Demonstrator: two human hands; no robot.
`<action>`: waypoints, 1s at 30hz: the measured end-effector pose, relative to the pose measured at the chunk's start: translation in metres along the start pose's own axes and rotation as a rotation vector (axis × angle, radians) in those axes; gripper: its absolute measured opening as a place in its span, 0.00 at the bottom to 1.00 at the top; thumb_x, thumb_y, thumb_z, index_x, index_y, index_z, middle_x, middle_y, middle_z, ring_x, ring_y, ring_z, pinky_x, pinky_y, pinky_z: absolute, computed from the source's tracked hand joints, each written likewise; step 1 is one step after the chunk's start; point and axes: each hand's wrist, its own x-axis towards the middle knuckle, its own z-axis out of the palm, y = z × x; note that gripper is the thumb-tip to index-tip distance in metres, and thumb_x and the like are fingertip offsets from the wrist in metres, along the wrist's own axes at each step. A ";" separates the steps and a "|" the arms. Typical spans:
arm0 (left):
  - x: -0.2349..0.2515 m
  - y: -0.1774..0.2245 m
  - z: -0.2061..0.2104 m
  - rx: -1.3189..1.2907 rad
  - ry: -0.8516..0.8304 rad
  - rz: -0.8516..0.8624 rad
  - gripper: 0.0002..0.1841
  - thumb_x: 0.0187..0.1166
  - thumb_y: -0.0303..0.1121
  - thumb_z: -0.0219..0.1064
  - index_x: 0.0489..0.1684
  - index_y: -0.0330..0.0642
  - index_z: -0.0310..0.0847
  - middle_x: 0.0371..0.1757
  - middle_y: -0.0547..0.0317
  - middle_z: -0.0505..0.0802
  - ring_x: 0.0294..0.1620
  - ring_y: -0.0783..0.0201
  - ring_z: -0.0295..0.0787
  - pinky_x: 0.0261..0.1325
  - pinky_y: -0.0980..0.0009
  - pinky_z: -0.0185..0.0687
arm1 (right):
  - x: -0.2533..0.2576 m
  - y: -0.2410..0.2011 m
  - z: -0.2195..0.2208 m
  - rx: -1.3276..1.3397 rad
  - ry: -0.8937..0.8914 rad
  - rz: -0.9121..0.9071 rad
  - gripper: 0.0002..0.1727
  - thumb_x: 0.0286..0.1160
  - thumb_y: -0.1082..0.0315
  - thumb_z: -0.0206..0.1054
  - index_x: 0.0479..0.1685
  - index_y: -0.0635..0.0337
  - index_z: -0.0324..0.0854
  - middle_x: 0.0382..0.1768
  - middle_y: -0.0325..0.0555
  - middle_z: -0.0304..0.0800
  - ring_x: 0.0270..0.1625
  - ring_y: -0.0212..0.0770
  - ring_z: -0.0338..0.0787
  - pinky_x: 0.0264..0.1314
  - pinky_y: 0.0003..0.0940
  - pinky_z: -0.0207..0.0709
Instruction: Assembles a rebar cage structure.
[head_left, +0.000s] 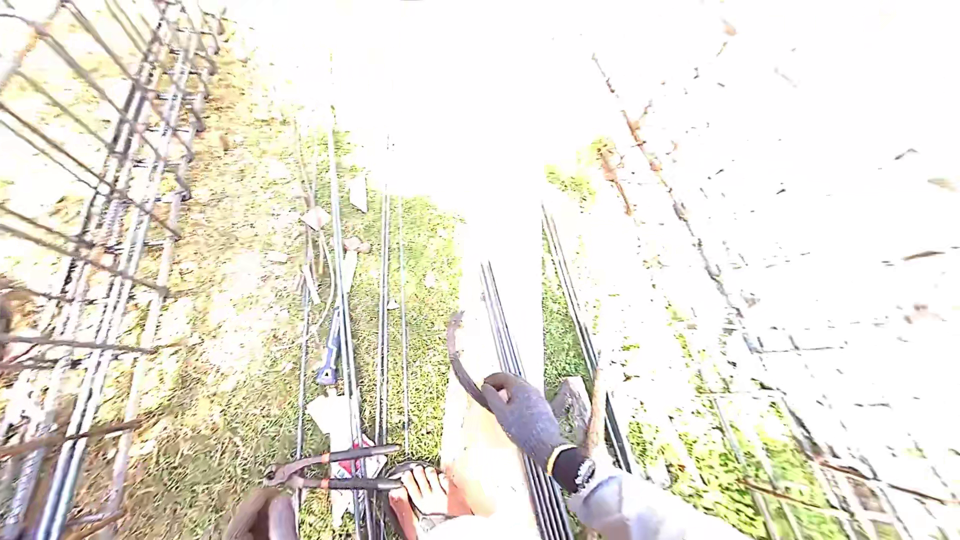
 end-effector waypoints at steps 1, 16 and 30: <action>0.000 0.006 0.014 -0.059 -0.075 0.035 0.15 0.83 0.27 0.63 0.62 0.26 0.76 0.57 0.51 0.89 0.53 0.69 0.88 0.56 0.70 0.87 | -0.002 -0.002 0.004 -0.019 0.018 0.013 0.24 0.83 0.41 0.52 0.63 0.40 0.86 0.59 0.35 0.92 0.65 0.38 0.89 0.71 0.51 0.81; 0.027 0.112 0.021 -0.211 -0.428 -0.281 0.12 0.87 0.29 0.58 0.59 0.33 0.81 0.49 0.53 0.92 0.41 0.64 0.90 0.45 0.66 0.88 | -0.047 -0.204 -0.004 0.591 0.369 -0.583 0.12 0.80 0.56 0.66 0.48 0.51 0.90 0.32 0.31 0.94 0.29 0.26 0.90 0.31 0.30 0.88; 0.015 0.247 -0.162 -0.674 0.352 -0.298 0.24 0.96 0.40 0.35 0.73 0.36 0.72 0.36 0.54 0.92 0.38 0.60 0.91 0.48 0.60 0.88 | -0.168 -0.351 0.007 1.121 -1.703 -0.601 0.13 0.93 0.66 0.39 0.57 0.49 0.69 0.57 0.53 0.93 0.55 0.52 0.94 0.59 0.49 0.87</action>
